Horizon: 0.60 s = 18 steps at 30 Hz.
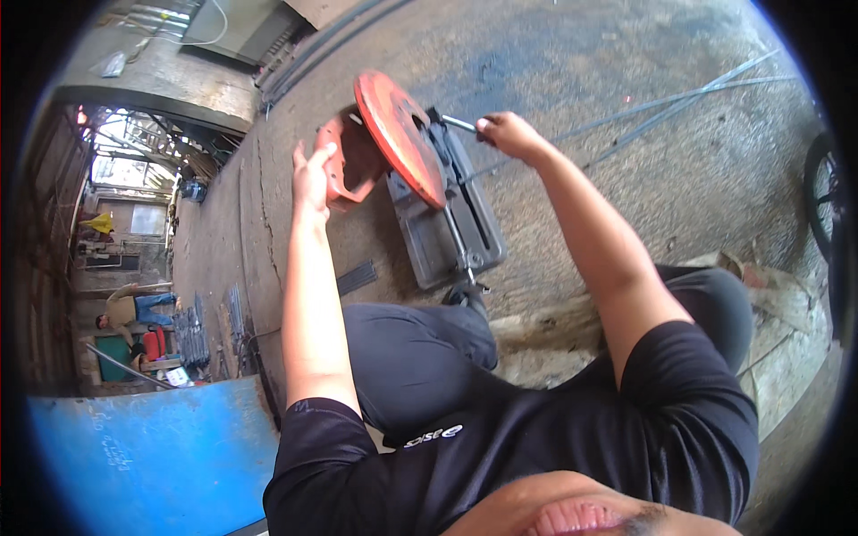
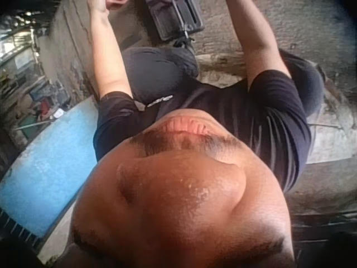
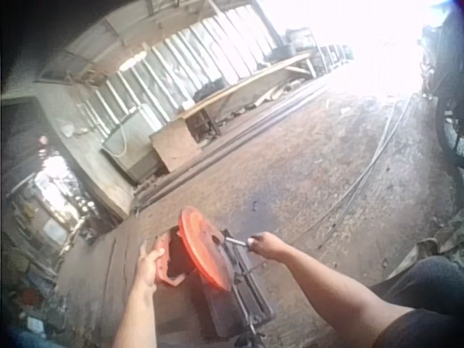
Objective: Use a chop saw to cut metal rods to specific lengths.
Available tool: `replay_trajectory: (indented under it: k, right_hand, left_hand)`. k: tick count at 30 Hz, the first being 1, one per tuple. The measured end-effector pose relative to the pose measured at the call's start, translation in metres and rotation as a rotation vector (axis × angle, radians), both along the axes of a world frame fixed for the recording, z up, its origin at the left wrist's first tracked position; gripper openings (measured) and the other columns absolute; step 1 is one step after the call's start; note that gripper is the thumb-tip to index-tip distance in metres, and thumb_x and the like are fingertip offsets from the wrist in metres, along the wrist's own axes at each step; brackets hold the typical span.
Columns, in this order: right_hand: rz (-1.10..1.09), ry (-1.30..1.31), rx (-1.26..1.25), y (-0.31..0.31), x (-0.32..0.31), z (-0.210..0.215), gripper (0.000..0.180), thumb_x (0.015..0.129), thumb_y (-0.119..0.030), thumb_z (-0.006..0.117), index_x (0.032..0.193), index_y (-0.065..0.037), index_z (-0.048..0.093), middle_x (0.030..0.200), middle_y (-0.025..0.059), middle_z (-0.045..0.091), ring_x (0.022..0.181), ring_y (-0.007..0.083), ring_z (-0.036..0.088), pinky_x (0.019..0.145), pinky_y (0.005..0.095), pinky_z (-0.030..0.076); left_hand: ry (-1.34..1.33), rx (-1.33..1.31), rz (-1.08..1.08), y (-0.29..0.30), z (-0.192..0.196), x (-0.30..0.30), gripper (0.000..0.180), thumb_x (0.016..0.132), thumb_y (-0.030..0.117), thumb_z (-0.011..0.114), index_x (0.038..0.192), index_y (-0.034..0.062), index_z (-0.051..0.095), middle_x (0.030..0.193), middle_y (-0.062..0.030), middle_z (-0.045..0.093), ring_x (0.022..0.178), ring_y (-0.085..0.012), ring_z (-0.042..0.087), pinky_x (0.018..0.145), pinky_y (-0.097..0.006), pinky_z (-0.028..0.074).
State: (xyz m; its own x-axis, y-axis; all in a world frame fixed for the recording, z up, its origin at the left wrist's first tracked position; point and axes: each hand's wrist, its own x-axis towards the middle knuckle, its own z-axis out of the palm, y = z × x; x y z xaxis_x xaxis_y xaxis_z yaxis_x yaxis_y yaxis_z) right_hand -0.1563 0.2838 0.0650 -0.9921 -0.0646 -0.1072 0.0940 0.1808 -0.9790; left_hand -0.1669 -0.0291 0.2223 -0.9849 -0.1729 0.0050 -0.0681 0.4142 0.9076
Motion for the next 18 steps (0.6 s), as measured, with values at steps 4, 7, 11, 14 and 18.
replay_trajectory:
  k: [4, 7, 11, 14, 18]
  right_hand:
    - [0.049, 0.011, -0.702, -0.023, 0.033, 0.074, 0.03, 0.1, -0.028, 0.05, 0.096, 0.0, 0.06, 0.08, 0.0036, 0.06, 0.062, 0.0109, 0.048, 0.057, 0.0254, 0.041]
    - [0.143, 0.01, -0.956, -0.039, 0.058, 0.123, 0.031, 0.101, -0.029, 0.047, 0.093, -0.001, 0.056, 0.077, 0.0052, 0.056, 0.062, 0.0131, 0.049, 0.057, 0.0261, 0.041]
    - [0.231, 0.077, -1.02, -0.05, 0.092, 0.179, 0.032, 0.102, -0.03, 0.046, 0.096, 0.0, 0.055, 0.078, 0.0052, 0.055, 0.063, 0.0139, 0.05, 0.059, 0.0266, 0.042]
    - [0.22, 0.064, -1.0, -0.057, 0.101, 0.198, 0.032, 0.102, -0.028, 0.044, 0.108, 0.001, 0.057, 0.08, 0.0037, 0.057, 0.065, 0.0116, 0.052, 0.06, 0.0255, 0.045]
    - [0.219, 0.041, -0.955, -0.072, 0.114, 0.216, 0.037, 0.103, -0.03, 0.043, 0.122, 0.001, 0.051, 0.086, 0.0058, 0.061, 0.073, 0.0131, 0.057, 0.068, 0.0272, 0.049]
  left_hand:
    - [0.505, -0.522, 0.13, 0.021, 0.02, 0.014, 0.062, 0.085, 0.02, 0.064, 0.139, 0.0035, 0.04, 0.125, -0.0182, 0.055, 0.116, -0.0272, 0.053, 0.099, -0.039, 0.042]
    - [0.536, -0.11, -0.074, 0.055, 0.039, 0.029, 0.031, 0.093, 0.021, 0.057, 0.117, 0.0022, 0.061, 0.106, -0.0097, 0.066, 0.092, -0.0183, 0.063, 0.084, -0.031, 0.05]
    - [0.417, 0.265, -0.595, 0.095, 0.061, 0.068, 0.037, 0.101, 0.033, 0.046, 0.112, 0.002, 0.063, 0.096, -0.0046, 0.066, 0.083, -0.0106, 0.061, 0.074, -0.025, 0.05]
    - [0.371, 0.241, -0.664, 0.108, 0.079, 0.096, 0.036, 0.102, 0.033, 0.045, 0.111, 0.0016, 0.062, 0.089, -0.0041, 0.065, 0.068, -0.0089, 0.058, 0.059, -0.023, 0.049]
    - [0.332, 0.306, -0.561, 0.099, 0.084, 0.103, 0.021, 0.097, 0.02, 0.058, 0.107, 0.0017, 0.064, 0.084, -0.0021, 0.065, 0.07, -0.0077, 0.059, 0.059, -0.022, 0.048]
